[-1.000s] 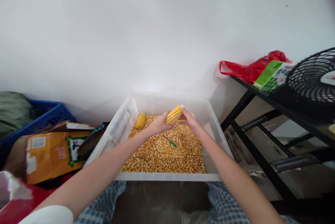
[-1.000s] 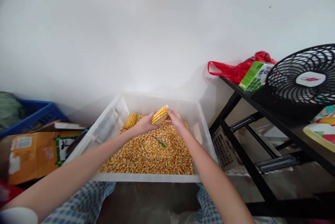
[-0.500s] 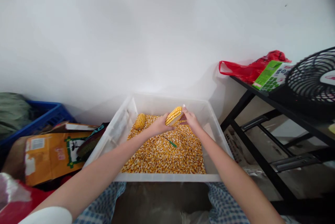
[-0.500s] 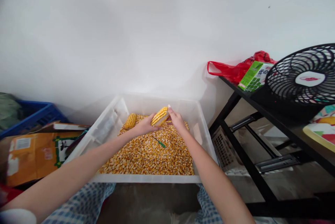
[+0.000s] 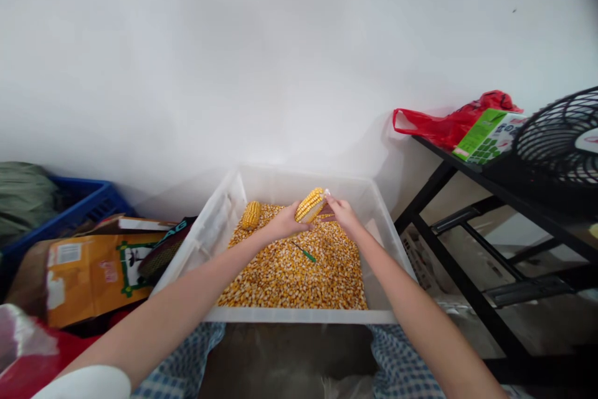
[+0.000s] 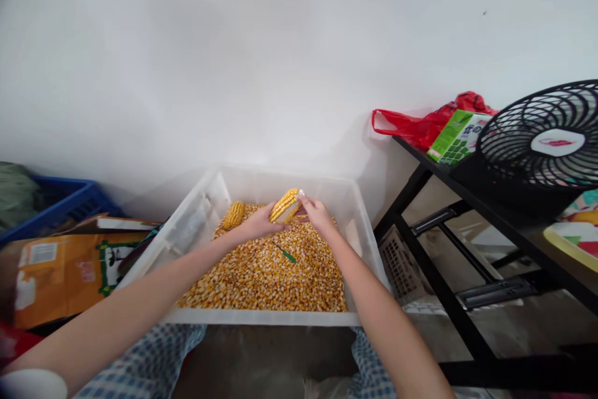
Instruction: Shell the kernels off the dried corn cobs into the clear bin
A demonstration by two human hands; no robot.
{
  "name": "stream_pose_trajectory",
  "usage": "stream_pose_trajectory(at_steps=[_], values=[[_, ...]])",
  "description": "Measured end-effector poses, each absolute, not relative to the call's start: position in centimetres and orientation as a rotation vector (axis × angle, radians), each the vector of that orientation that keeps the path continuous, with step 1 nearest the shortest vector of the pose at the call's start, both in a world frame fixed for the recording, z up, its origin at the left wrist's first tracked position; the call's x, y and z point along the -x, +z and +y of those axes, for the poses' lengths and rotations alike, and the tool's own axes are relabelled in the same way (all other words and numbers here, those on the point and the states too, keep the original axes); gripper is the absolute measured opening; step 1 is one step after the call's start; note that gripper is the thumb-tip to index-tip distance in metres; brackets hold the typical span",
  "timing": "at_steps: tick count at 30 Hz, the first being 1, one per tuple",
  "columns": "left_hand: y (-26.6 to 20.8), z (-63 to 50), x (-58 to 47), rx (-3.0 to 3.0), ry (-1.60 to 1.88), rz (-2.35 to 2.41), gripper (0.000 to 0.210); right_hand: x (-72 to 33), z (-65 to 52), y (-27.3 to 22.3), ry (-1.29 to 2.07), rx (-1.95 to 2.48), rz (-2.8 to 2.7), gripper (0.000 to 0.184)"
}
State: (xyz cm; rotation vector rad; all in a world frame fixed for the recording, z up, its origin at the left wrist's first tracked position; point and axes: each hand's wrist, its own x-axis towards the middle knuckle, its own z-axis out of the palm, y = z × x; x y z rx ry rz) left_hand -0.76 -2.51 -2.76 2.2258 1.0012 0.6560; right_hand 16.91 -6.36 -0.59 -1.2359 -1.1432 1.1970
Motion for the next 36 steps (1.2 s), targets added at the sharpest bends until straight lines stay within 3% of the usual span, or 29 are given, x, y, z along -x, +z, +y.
stream_pose_trajectory(at_steps=[3, 10, 16, 26, 36], values=[[-2.1, -2.7, 1.1, -2.380, 0.578, 1.117, 0.060, -16.6, -6.7, -0.3, 1.196, 1.259, -1.107, 0.046], [-2.0, -2.7, 1.2, -2.332, 0.544, 1.101, 0.061, -16.6, -6.6, -0.5, 1.253, 1.200, -1.102, 0.034], [-1.1, -2.9, 1.3, -2.499, 0.485, 1.200, 0.055, -16.5, -6.8, -0.2, 1.270, 1.237, -1.085, 0.043], [-1.0, -3.0, 1.4, -2.562, 0.411, 1.247, 0.048, -16.5, -6.7, -0.6, 1.305, 1.211, -1.078, 0.033], [-0.7, -3.3, 1.3, -2.647, 0.399, 1.294, 0.050, -16.2, -6.8, -0.5, 1.267, 1.287, -1.075, 0.039]])
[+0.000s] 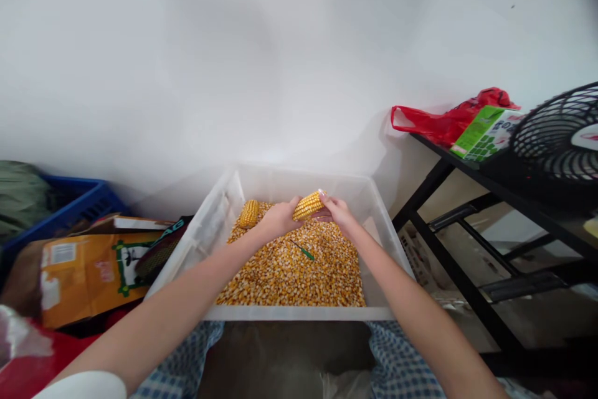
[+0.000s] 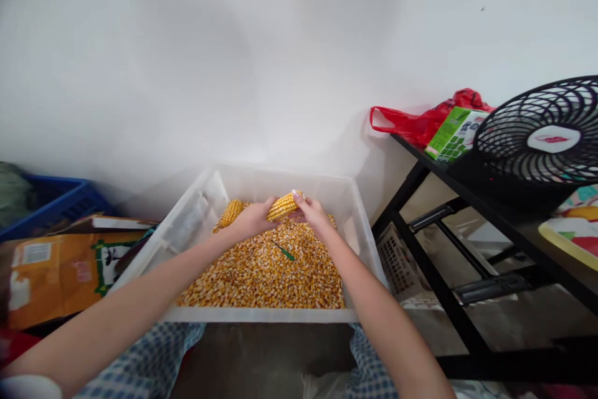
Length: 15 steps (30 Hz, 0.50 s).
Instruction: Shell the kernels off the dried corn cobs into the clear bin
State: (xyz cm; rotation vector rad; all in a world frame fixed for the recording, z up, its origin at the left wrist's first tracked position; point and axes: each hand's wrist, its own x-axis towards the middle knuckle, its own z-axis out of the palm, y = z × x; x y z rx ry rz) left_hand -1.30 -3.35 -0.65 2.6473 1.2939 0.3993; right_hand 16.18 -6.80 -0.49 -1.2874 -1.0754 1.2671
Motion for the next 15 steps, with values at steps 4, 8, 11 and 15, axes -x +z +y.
stream_pose_trajectory(at_steps=[4, 8, 11, 15], values=[[-0.8, -3.0, 1.5, -2.547, 0.416, 1.242, 0.051, -16.5, -6.8, -0.4, 1.302, 1.217, -1.117, 0.036], [-0.2, -3.0, 1.6, -2.501, 0.437, 1.248, 0.052, -16.7, -7.0, 0.1, 1.314, 1.186, -1.134, 0.038], [0.3, -3.3, 1.4, -2.586, 0.380, 1.336, 0.053, -16.7, -7.0, 0.3, 1.352, 1.208, -1.066, 0.047], [0.6, -3.7, 1.3, -2.664, 0.338, 1.375, 0.051, -16.5, -7.1, 0.0, 1.354, 1.227, -1.004, 0.045]])
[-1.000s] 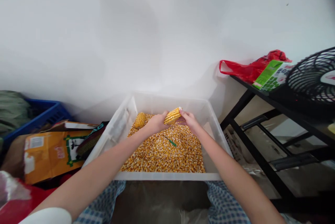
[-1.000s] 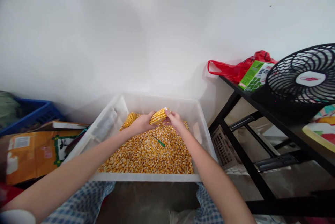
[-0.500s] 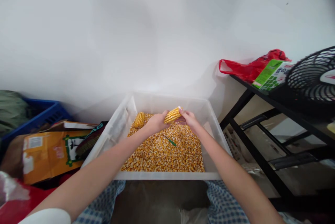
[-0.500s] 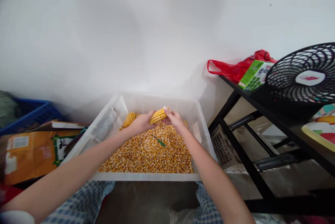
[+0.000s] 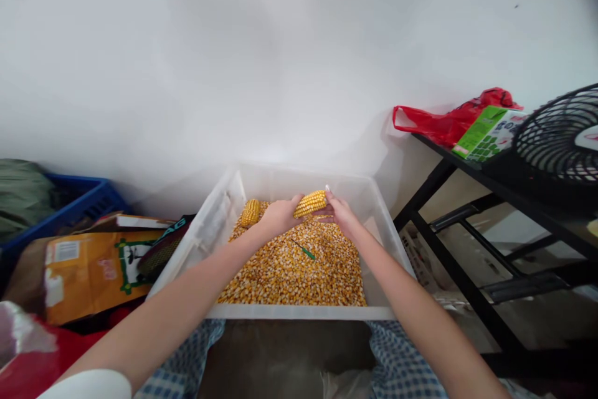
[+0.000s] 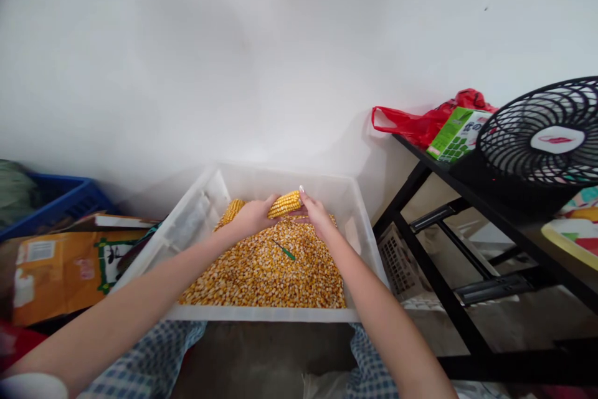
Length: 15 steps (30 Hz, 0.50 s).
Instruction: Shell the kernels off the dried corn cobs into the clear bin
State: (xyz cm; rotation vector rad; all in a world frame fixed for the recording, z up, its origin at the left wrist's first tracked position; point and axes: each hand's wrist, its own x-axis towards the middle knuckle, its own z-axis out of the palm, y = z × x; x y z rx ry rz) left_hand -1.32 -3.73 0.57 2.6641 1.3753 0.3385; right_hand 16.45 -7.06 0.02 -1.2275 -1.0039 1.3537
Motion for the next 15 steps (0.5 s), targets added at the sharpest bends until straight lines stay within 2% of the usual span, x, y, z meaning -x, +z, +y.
stream_pose_trajectory(at_steps=[15], values=[[-0.5, -3.0, 1.5, -2.535, 0.431, 1.277, 0.057, -16.8, -6.3, -0.6, 1.291, 1.193, -1.017, 0.039]])
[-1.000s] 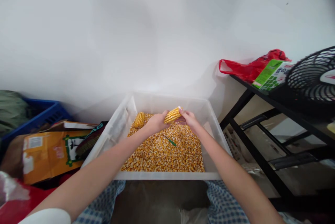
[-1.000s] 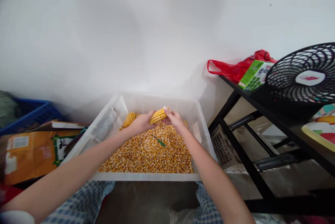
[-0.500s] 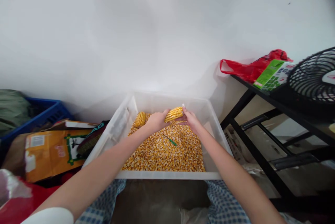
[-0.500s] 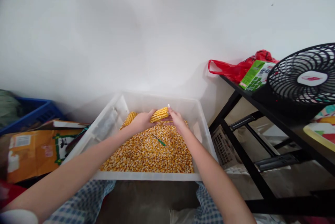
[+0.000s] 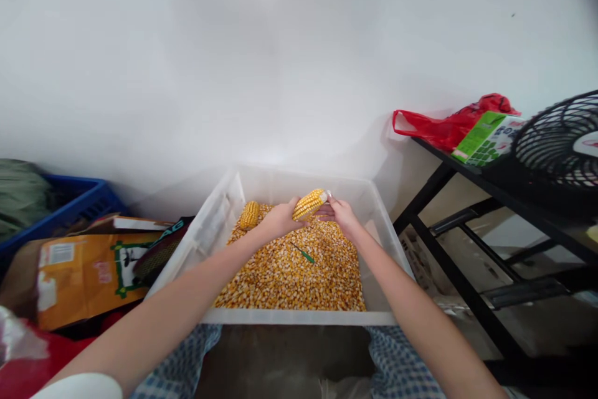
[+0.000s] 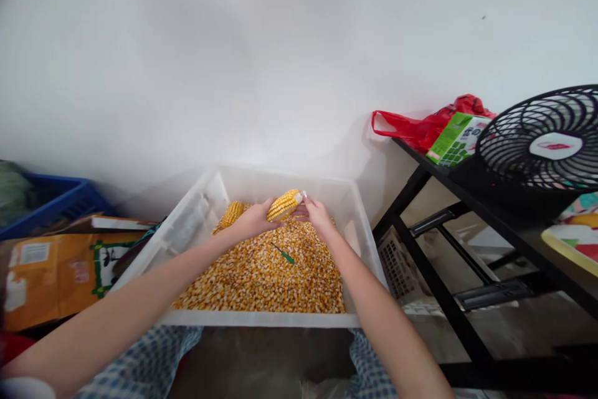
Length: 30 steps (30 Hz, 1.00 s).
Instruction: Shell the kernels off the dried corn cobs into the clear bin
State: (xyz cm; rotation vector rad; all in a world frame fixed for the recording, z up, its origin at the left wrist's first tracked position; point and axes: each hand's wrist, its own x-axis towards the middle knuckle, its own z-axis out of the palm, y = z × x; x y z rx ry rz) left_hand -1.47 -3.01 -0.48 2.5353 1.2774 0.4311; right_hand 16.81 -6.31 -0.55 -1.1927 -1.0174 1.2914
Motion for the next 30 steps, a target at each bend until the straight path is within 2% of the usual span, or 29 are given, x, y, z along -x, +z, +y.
stream_pose_trajectory(at_steps=[4, 9, 14, 23, 30], values=[[0.3, -3.6, 1.4, -2.586, 0.432, 1.304, 0.059, -16.8, -6.4, 0.1, 1.332, 1.243, -1.006, 0.051], [0.7, -4.3, 1.2, -2.584, 0.449, 1.272, 0.053, -16.3, -6.9, 0.1, 1.224, 1.290, -1.087, 0.041], [0.5, -4.1, 1.2, -2.519, 0.479, 1.303, 0.045, -15.9, -7.0, -0.1, 1.198, 1.326, -1.108, 0.041], [0.2, -3.2, 1.5, -2.464, 0.440, 1.243, 0.046, -16.4, -6.9, -1.0, 1.339, 1.152, -1.110, 0.035], [0.1, -3.1, 1.6, -2.283, 0.467, 1.128, 0.047, -16.6, -7.0, -0.4, 1.326, 1.121, -1.065, 0.033]])
